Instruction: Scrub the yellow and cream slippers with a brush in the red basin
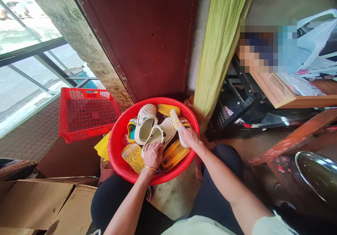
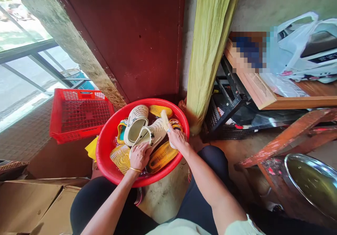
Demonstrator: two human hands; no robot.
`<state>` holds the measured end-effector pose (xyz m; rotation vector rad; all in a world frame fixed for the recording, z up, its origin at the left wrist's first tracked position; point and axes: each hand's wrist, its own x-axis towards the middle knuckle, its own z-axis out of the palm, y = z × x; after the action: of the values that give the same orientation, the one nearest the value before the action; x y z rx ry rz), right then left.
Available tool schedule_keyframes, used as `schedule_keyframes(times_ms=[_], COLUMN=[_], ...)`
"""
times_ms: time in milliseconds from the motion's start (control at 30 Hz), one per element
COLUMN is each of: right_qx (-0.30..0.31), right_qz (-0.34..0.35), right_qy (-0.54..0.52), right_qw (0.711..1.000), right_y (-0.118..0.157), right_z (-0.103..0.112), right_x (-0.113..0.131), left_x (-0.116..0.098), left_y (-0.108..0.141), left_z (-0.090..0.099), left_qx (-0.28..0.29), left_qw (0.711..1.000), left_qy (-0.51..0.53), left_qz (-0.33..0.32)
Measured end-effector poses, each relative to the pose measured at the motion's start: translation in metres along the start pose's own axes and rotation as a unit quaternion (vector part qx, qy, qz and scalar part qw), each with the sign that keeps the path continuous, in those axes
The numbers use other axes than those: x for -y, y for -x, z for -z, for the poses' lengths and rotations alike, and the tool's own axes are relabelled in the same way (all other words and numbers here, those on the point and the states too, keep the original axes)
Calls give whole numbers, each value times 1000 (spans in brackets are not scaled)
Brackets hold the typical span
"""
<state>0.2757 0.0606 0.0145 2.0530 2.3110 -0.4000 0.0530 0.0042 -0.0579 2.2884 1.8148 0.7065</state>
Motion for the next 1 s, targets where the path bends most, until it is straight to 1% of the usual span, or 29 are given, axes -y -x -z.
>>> schedule_keyframes(times_ms=[33,100,167,200,233,300,400,467,500,567,600,633,667,700,733,767,800,833,900,933,967,1000], right_qx=[-2,0,4,4,3,-3,6,9,3,-15,-22,-24,-22,-17,-9,-3,-1,-5,-25,-33,-37,-33], right_qz=[17,76,130,143,147,127,60,34,38,81,104,119,119,104,80,55,37,31,57,86,117,146], right_qy=[-11,-38,-61,-68,-71,-65,-38,-29,-32,-50,-59,-64,-61,-53,-42,-33,-28,-29,-46,-56,-63,-65], right_qw=[1000,996,990,987,987,990,997,999,999,995,993,991,991,993,996,998,999,999,997,994,990,987], right_y=[3,12,24,28,31,32,26,23,22,23,23,23,22,20,17,14,12,12,15,19,25,30], right_z=[0,-1,-2,-2,-3,-2,0,1,1,0,0,-1,-1,-1,-1,0,0,1,1,0,-2,-3], right_x=[3,11,17,19,19,14,3,0,1,6,9,11,12,12,11,9,7,5,6,8,11,15], left_x=[3,9,11,12,12,10,6,2,0,-1,1,5,10,18,28,38,49,58,73,78,80,81], left_y=[0,-2,-6,-8,-10,-11,-8,-4,-3,-2,-3,-5,-9,-12,-17,-21,-25,-28,-33,-34,-35,-35], left_z=[-1,-2,-3,-3,-3,-3,-3,-2,-2,0,3,7,12,18,23,29,32,34,30,26,21,16], left_qx=[-8,-10,11,26,37,60,97,109,108,108,94,64,19,-42,-104,-149,-181,-176,-111,-80,-57,-48], left_qw=[1000,996,992,992,992,996,995,991,990,987,987,989,991,990,986,978,965,955,933,926,927,932], left_qy=[10,30,40,39,34,25,21,24,33,74,102,125,134,131,105,71,46,40,84,103,109,103], left_qz=[27,84,117,119,112,67,-28,-68,-79,-89,-78,-53,-17,32,81,127,183,237,333,355,354,343])
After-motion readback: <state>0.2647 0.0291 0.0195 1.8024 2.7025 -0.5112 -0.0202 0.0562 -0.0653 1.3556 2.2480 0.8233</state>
